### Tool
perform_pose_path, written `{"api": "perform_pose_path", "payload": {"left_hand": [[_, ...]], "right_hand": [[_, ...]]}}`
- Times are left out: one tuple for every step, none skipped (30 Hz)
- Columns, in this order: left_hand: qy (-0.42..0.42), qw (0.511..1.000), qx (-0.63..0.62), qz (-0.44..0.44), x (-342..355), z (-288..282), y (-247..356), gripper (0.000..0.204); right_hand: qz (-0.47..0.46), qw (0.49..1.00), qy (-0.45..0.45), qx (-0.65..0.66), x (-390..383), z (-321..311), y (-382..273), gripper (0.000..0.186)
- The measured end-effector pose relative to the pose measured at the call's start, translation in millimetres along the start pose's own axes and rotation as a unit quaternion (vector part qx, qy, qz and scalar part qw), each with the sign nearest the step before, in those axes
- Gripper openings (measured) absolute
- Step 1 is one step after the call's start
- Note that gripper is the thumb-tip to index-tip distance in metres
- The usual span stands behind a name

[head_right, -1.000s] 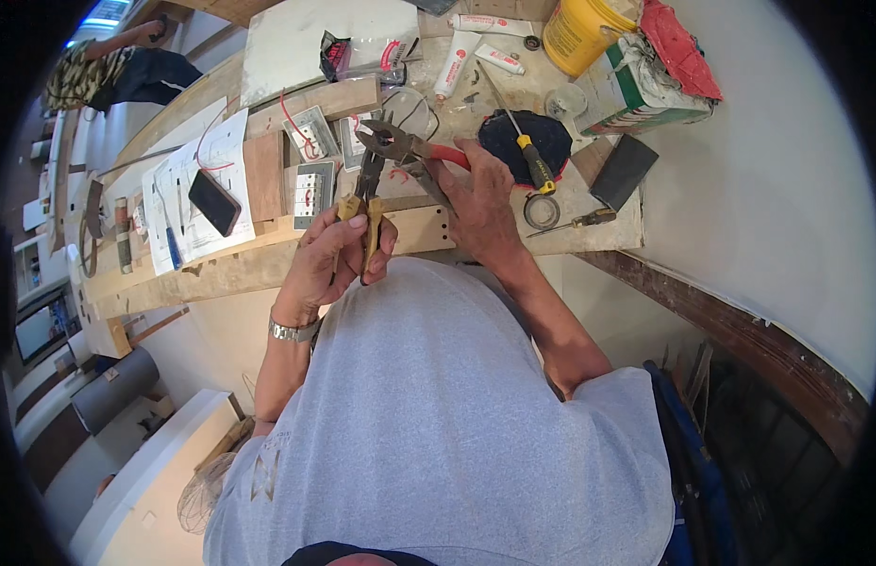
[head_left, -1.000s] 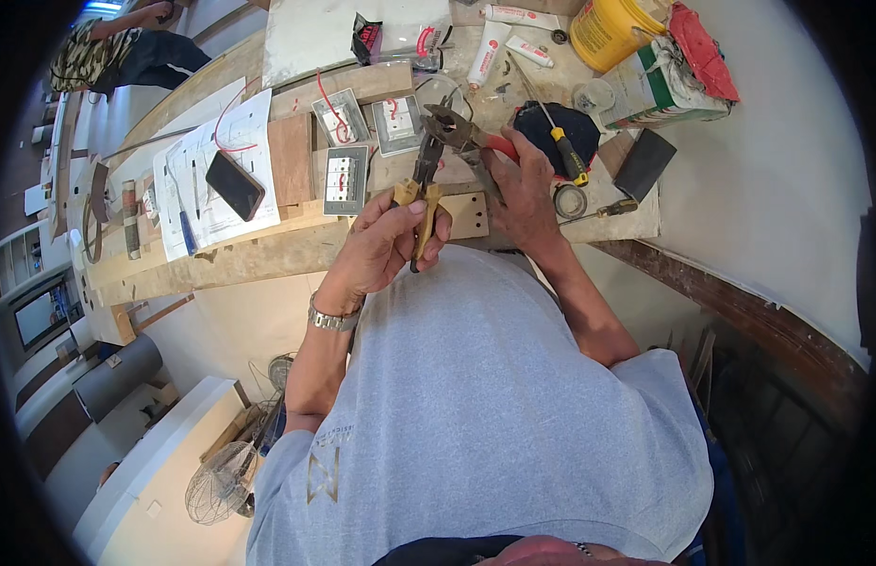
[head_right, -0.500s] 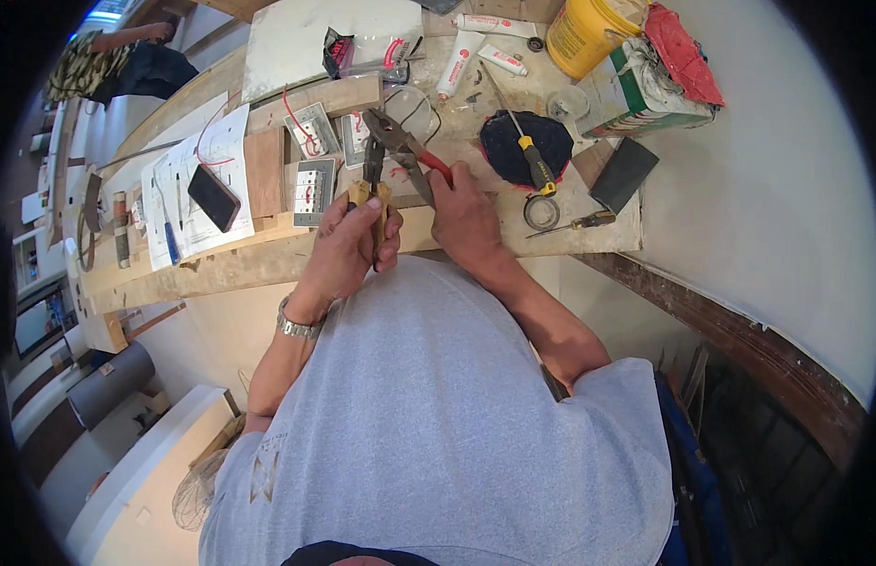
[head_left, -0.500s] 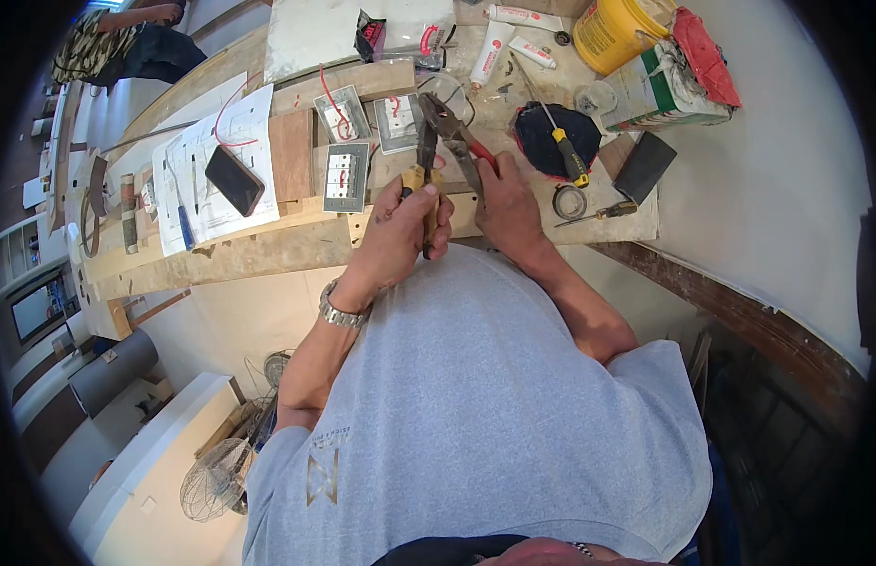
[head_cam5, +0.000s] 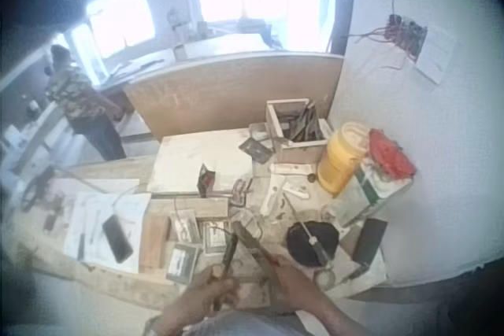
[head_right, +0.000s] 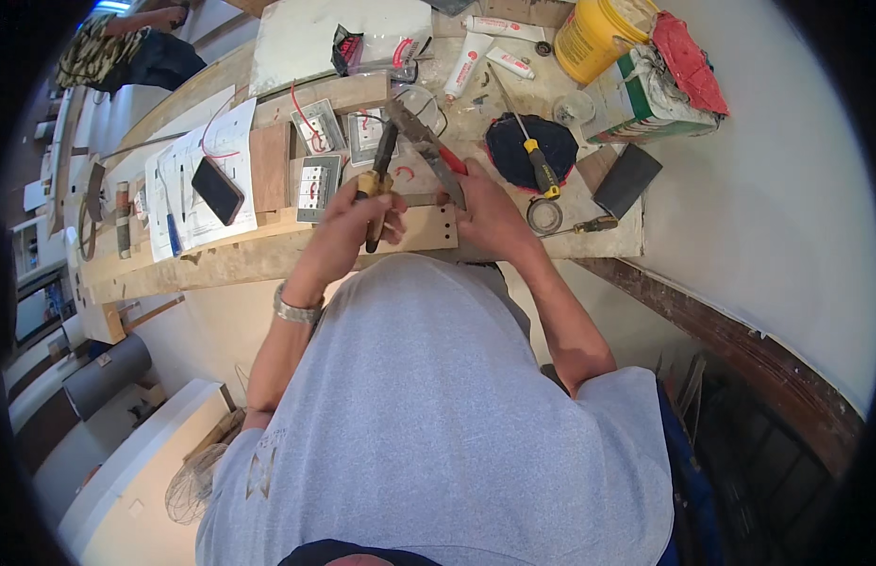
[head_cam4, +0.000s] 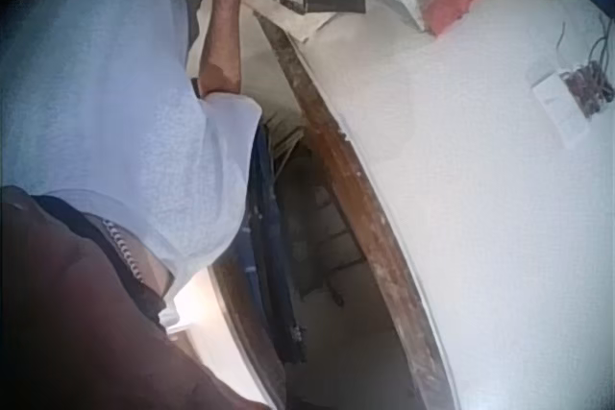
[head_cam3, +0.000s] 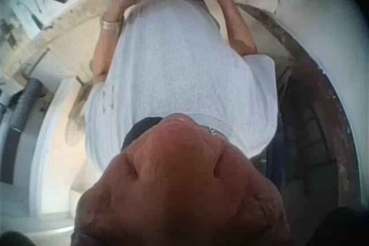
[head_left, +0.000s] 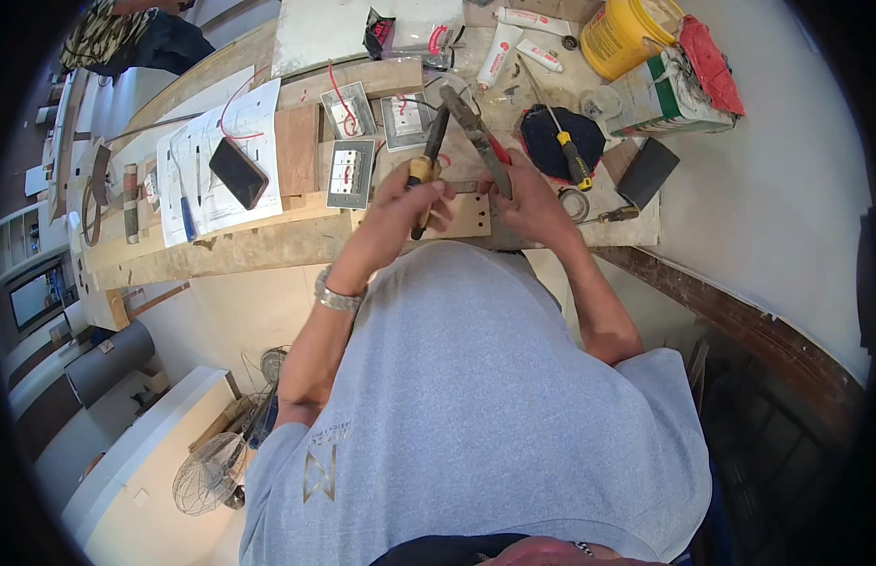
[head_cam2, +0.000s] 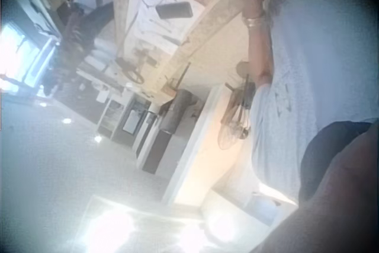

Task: The person tightens screws on an electrical switch panel using a screwdriver, then cuts, strips, and bends wires using pliers and by hand.

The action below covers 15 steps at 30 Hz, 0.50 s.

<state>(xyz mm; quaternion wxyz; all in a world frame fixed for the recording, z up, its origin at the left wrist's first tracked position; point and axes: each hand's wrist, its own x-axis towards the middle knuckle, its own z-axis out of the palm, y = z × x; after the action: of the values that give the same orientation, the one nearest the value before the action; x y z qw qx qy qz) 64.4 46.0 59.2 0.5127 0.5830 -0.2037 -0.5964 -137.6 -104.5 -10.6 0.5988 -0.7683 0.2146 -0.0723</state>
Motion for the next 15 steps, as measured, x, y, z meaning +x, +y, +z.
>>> {"api": "perform_pose_path", "payload": {"left_hand": [[0.0, 1.0, 0.0, -0.001, -3.7, 2.2, 7.5, 0.024], [-0.025, 0.992, -0.119, -0.035, -6.8, 4.9, 18.9, 0.028], [-0.051, 0.968, -0.235, -0.069, -9.1, 7.1, 25.8, 0.033], [-0.051, 0.968, -0.234, -0.069, -11.5, 10.9, 27.7, 0.033], [-0.054, 0.964, -0.248, -0.084, -13.5, 16.6, 28.2, 0.034], [-0.057, 0.958, -0.261, -0.1, -14.2, 19.7, 28.4, 0.036], [-0.058, 0.958, -0.262, -0.099, -11.8, 16.5, 21.4, 0.036], [-0.071, 0.959, -0.265, -0.077, -9.6, 11.5, 10.2, 0.036], [-0.084, 0.958, -0.267, -0.055, -8.6, 8.7, 3.4, 0.036], [-0.085, 0.958, -0.267, -0.056, -9.0, 9.7, 3.2, 0.036], [-0.077, 0.959, -0.265, -0.063, -10.5, 11.2, 3.4, 0.036], [-0.068, 0.96, -0.262, -0.071, -10.9, 12.5, 3.2, 0.036], [-0.067, 0.96, -0.262, -0.072, -10.5, 13.3, 2.9, 0.036], [-0.066, 0.963, -0.251, -0.067, -9.7, 14.2, 2.5, 0.035], [-0.064, 0.967, -0.241, -0.061, -9.0, 14.8, 2.3, 0.035]], "right_hand": [[-0.006, 0.991, 0.068, -0.117, 0.0, 6.3, -6.7, 0.039], [-0.013, 0.963, 0.136, -0.233, 1.7, 10.2, -10.7, 0.036], [-0.013, 0.963, 0.138, -0.232, 2.4, 13.5, -8.8, 0.036], [-0.015, 0.956, 0.139, -0.258, 2.3, 17.4, -6.0, 0.036], [-0.016, 0.949, 0.14, -0.283, 2.0, 20.3, -4.7, 0.036], [-0.016, 0.949, 0.141, -0.282, 1.0, 22.3, -4.7, 0.036], [-0.01, 0.951, 0.137, -0.277, 0.6, 23.9, -5.5, 0.037], [-0.003, 0.954, 0.133, -0.27, -0.9, 25.6, -7.3, 0.038], [-0.003, 0.954, 0.133, -0.269, -2.1, 26.9, -8.5, 0.038], [-0.006, 0.944, 0.137, -0.301, -3.1, 28.4, -7.7, 0.04], [-0.009, 0.932, 0.141, -0.332, -4.0, 30.0, -6.9, 0.043], [-0.008, 0.932, 0.142, -0.332, -4.7, 32.2, -6.0, 0.043], [-0.03, 0.925, 0.186, -0.329, -5.0, 35.0, -5.6, 0.044], [-0.052, 0.916, 0.23, -0.325, -5.0, 37.6, -6.0, 0.044], [-0.052, 0.916, 0.23, -0.325, -4.9, 39.5, -7.9, 0.044]]}}
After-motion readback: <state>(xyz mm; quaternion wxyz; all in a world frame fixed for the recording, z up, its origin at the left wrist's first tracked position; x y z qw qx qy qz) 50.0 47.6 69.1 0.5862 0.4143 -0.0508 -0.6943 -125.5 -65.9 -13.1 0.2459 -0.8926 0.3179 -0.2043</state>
